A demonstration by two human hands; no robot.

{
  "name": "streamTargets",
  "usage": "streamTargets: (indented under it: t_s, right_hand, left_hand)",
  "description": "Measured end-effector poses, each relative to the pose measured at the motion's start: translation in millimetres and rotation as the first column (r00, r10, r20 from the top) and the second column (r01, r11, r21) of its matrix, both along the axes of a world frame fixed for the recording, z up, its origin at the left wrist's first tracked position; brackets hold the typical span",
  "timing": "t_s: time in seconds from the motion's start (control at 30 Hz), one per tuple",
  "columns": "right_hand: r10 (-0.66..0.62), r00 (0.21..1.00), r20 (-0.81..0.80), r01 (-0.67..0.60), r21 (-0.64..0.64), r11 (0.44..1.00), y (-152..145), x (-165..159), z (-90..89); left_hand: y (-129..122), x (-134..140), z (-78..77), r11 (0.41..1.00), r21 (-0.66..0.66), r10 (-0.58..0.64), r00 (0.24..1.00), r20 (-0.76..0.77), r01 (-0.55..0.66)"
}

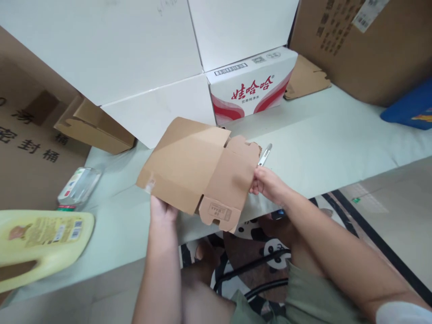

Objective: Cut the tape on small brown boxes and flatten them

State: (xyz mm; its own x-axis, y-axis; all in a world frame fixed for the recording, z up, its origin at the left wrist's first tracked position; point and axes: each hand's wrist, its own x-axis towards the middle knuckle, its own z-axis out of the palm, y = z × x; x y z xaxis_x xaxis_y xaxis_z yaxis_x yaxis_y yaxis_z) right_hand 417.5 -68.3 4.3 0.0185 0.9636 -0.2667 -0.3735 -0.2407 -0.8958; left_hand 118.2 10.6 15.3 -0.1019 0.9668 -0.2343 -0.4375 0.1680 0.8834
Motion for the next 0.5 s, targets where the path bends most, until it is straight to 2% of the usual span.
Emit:
streamTargets:
  t_s: [0.13, 0.27, 0.33, 0.4, 0.5]
  right_hand:
    - [-0.136, 0.991, -0.013, 0.135, -0.029, 0.990, -2.5, -16.1, 8.0]
    - [-0.132, 0.991, -0.025, 0.130, -0.055, 0.990, -15.0, -13.8, 13.3]
    - [-0.175, 0.984, -0.034, 0.173, -0.060, 0.983, -30.5, 1.1, 14.7]
    - [-0.302, 0.953, -0.016, 0.300, -0.055, 0.952, -52.4, 28.3, 15.4]
    - [-0.533, 0.841, 0.088, 0.536, -0.009, 0.844, -89.3, 86.1, 16.7]
  left_hand:
    - [-5.9, 8.8, 4.3, 0.989, 0.148, -0.039, 0.997, 0.072, 0.028]
    - [-8.0, 17.8, 8.2, 0.999, 0.004, -0.034, 0.997, 0.067, 0.034]
    - [-9.0, 21.3, 9.9, 0.994, -0.041, -0.096, 0.987, 0.130, 0.102]
    - [-10.8, 22.7, 12.2, 0.981, -0.015, -0.186, 0.964, 0.189, 0.192]
    - [-13.6, 22.0, 15.8, 0.973, -0.002, -0.222, 0.946, 0.235, 0.229]
